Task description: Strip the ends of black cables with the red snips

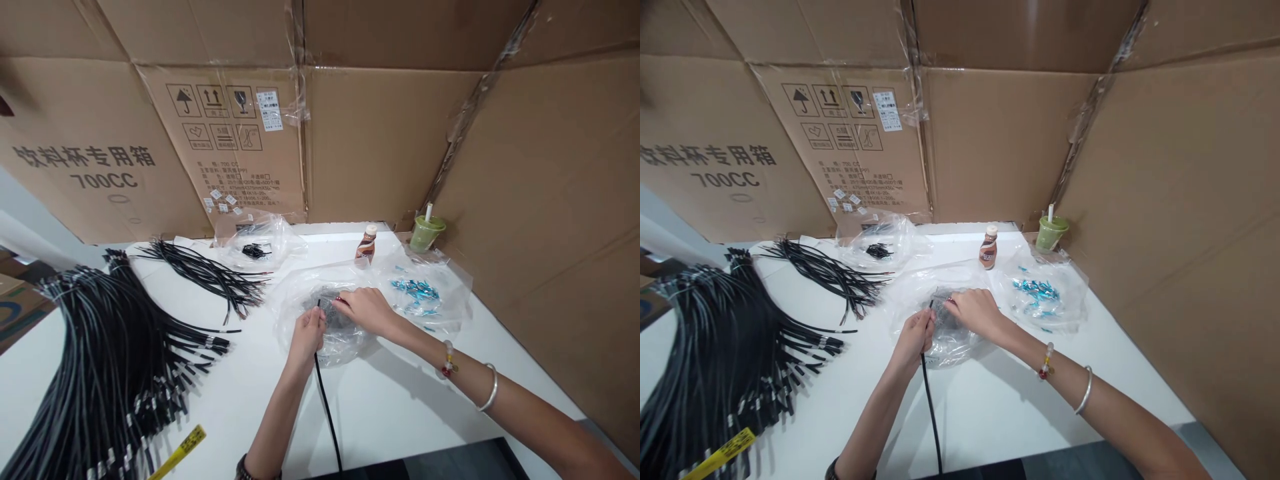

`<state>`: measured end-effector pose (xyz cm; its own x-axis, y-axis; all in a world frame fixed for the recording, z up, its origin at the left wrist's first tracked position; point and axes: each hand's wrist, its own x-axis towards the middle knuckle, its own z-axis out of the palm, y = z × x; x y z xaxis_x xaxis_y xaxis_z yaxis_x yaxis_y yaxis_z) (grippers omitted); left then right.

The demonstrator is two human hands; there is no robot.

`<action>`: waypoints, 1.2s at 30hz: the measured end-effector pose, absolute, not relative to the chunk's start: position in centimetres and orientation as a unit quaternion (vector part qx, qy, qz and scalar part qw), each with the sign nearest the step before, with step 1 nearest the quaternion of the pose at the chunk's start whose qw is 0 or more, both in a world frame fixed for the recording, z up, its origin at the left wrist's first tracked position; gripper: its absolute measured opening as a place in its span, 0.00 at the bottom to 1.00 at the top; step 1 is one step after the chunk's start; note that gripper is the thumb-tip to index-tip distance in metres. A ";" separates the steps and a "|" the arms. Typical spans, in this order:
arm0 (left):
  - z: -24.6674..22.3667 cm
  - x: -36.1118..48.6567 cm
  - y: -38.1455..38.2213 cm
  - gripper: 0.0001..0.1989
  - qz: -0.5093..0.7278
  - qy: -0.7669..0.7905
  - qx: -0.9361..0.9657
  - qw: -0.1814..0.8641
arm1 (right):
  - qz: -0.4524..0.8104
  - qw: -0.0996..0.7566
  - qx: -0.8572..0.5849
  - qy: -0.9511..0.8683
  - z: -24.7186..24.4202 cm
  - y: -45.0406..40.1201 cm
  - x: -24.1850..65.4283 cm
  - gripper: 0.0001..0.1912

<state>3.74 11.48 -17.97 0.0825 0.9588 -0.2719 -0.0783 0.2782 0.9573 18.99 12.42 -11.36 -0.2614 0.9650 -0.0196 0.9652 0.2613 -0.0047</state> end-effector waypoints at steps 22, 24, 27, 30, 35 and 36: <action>-15.3 2.4 5.3 0.11 0.696 0.377 0.604 0.091 | 0.010 -0.058 0.724 0.687 -8.7 8.7 18.5 0.24; -15.8 2.3 5.3 0.10 0.704 0.376 0.600 0.056 | 0.003 -0.117 0.704 0.700 -7.7 7.1 18.1 0.26; -16.4 2.3 5.3 0.08 0.710 0.386 0.589 0.022 | -0.007 -0.269 0.647 0.714 -6.9 5.1 17.6 0.25; -16.4 2.4 5.2 0.09 0.713 0.401 0.575 0.013 | -0.084 -0.335 0.593 0.727 -6.3 4.2 17.6 0.22; -16.0 2.5 5.1 0.15 0.732 0.400 0.552 0.019 | -0.502 -0.258 0.438 0.699 -5.0 4.9 18.9 0.22; -16.0 2.5 5.1 0.17 0.733 0.401 0.549 0.025 | -0.567 -0.231 0.397 0.684 -4.7 5.1 19.2 0.22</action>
